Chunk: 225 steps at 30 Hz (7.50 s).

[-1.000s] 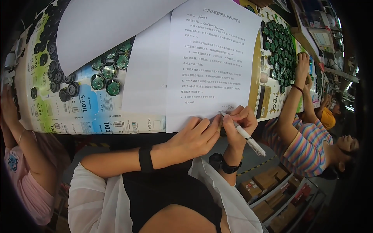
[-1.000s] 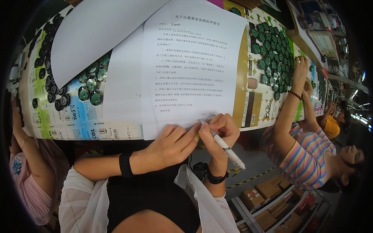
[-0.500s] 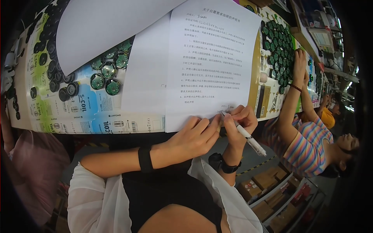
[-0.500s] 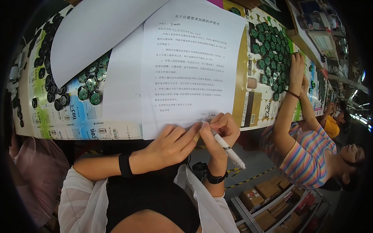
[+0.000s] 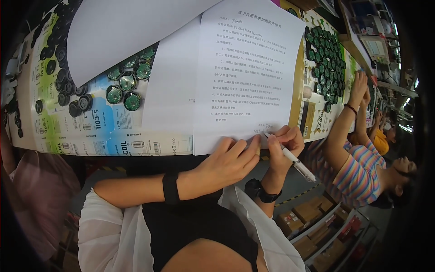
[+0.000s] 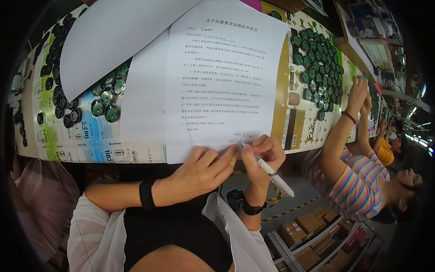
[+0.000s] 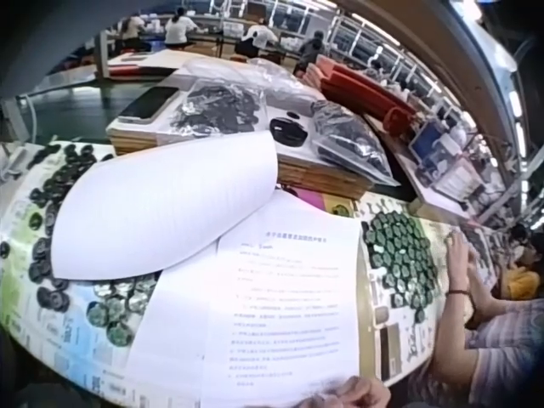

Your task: The person signs a document with a pen, turns the page, and signs a second document. They then flip to a third document, write on it, and turn the page to sign a final document.

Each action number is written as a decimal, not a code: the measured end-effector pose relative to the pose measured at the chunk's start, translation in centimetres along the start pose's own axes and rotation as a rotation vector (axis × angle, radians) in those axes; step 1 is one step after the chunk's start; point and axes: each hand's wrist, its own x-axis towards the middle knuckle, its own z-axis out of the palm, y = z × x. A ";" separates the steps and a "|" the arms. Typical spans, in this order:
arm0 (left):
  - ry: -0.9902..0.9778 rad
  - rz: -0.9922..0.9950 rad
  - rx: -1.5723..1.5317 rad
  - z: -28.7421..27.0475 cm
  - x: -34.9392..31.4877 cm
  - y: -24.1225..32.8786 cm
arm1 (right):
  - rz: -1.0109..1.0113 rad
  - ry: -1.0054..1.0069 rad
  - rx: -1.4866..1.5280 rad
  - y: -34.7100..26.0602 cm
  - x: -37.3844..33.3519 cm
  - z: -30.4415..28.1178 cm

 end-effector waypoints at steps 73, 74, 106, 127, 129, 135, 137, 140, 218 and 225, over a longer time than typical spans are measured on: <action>0.182 -0.205 -0.151 -14.5 12.9 -18.6 | -0.328 -0.261 -0.193 -9.1 16.3 1.8; 0.106 -0.242 -0.097 -15.3 14.7 -20.3 | -0.324 -0.255 -0.186 -8.8 15.8 1.2; -0.250 -0.641 -0.847 -7.9 3.2 -5.1 | -0.187 0.462 0.282 0.9 -1.4 -4.4; 0.501 -0.779 -0.020 -18.4 5.2 -27.0 | -0.276 0.274 -0.268 1.4 -1.9 -0.1; 0.581 -0.670 0.682 -17.6 2.3 -29.4 | -0.282 0.273 -0.294 1.4 -1.8 0.4; 0.342 -0.075 0.080 -10.9 1.0 -9.8 | -0.277 0.286 -0.322 2.2 -2.3 0.1; 0.043 -0.126 -0.092 -9.5 -0.2 -6.0 | -0.285 0.288 -0.348 2.1 -2.2 0.2; -0.027 -0.147 -0.161 -6.7 -1.5 -4.8 | -0.298 0.262 -0.391 1.9 -2.2 0.4; -0.310 0.054 0.207 -0.9 0.2 1.8 | 0.033 -0.083 -0.065 0.2 0.3 -2.3; -0.281 0.083 0.229 -1.2 0.1 1.3 | 0.036 -0.123 -0.081 0.2 0.2 -2.3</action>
